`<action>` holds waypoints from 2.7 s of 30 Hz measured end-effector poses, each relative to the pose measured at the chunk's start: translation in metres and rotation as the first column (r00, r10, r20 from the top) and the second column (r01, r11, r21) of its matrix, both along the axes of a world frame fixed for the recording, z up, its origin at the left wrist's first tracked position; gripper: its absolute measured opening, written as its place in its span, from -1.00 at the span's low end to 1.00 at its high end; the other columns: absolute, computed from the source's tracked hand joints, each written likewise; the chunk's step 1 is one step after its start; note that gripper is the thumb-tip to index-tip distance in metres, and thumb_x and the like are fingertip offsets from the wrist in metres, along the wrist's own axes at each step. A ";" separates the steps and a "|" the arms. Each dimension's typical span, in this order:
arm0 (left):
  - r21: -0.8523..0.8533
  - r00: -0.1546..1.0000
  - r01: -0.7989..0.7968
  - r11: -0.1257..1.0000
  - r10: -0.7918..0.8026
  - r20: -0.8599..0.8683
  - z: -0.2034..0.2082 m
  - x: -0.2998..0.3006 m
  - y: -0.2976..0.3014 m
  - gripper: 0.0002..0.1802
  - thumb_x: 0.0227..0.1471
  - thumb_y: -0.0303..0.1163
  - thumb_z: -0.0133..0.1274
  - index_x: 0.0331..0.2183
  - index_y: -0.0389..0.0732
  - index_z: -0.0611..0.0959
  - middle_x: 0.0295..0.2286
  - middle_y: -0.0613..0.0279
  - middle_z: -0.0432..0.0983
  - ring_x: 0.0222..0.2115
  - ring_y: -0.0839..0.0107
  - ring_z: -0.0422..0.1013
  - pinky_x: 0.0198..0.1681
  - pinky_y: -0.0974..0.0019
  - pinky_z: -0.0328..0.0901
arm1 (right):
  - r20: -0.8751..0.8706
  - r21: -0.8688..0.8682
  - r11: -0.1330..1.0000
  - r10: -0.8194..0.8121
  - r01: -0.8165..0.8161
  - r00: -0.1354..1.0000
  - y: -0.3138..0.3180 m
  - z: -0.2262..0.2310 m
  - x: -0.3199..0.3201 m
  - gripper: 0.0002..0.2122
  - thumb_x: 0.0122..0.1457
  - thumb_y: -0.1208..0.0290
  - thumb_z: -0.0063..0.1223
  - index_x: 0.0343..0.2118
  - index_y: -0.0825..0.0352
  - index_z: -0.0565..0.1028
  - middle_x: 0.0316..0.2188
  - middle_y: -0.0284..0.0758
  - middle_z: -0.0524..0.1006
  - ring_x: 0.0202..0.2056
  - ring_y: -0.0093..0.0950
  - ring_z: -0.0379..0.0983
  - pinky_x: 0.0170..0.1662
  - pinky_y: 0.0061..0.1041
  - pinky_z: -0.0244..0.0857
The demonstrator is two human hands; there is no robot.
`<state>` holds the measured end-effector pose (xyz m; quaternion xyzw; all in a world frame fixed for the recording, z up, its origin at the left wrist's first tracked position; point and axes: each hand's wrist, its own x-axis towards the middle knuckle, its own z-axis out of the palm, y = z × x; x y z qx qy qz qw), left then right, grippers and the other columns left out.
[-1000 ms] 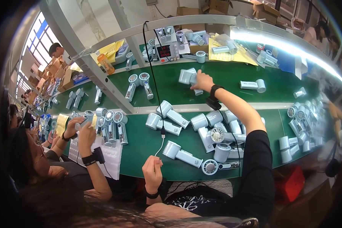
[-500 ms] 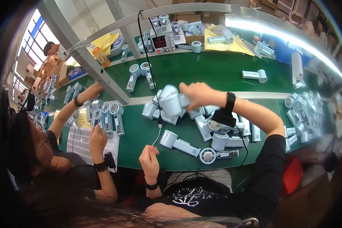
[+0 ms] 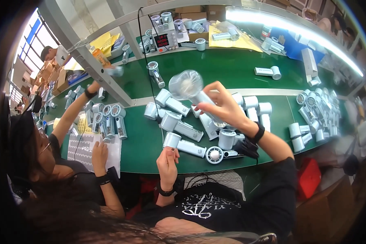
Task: Manually assembling components of handheld electronic devices on a factory production line.
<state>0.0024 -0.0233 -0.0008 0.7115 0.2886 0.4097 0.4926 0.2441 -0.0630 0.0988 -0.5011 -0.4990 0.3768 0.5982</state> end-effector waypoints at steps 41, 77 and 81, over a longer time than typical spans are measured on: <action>-0.373 0.871 0.478 0.795 -0.373 0.321 0.018 0.037 -0.041 -0.73 0.25 -0.40 -0.28 -0.45 -0.34 0.37 -0.61 0.37 0.21 -0.64 0.64 0.09 -0.59 0.53 0.03 | -0.616 0.179 0.945 -0.109 0.273 0.780 -0.026 -0.066 -0.086 -0.37 -0.03 0.45 0.18 0.09 0.28 0.11 -0.33 -0.37 0.27 -0.42 -0.60 0.29 -0.34 -0.57 0.25; -0.121 0.808 0.588 0.800 -0.586 0.056 0.022 -0.003 0.001 -0.59 0.25 -0.29 -0.28 -0.55 -0.35 0.39 -0.64 0.24 0.28 -0.62 0.45 0.24 -0.54 0.40 0.14 | 0.618 0.398 0.917 -0.280 0.015 0.735 -0.080 0.005 -0.010 -0.32 -0.27 0.26 0.45 -0.13 0.16 0.18 -0.16 0.02 0.45 -0.10 -0.13 0.43 -0.01 -0.03 0.28; 0.155 0.863 0.497 0.854 -0.504 0.009 0.018 -0.002 0.005 -0.67 0.21 -0.37 -0.22 -0.53 -0.35 0.41 -0.66 0.23 0.26 -0.66 0.40 0.23 -0.57 0.35 0.11 | 0.670 0.500 0.847 -0.245 -0.182 0.701 -0.085 -0.006 -0.009 -0.39 -0.23 0.27 0.42 -0.15 0.19 0.23 -0.15 -0.06 0.47 -0.13 -0.20 0.46 -0.01 -0.07 0.28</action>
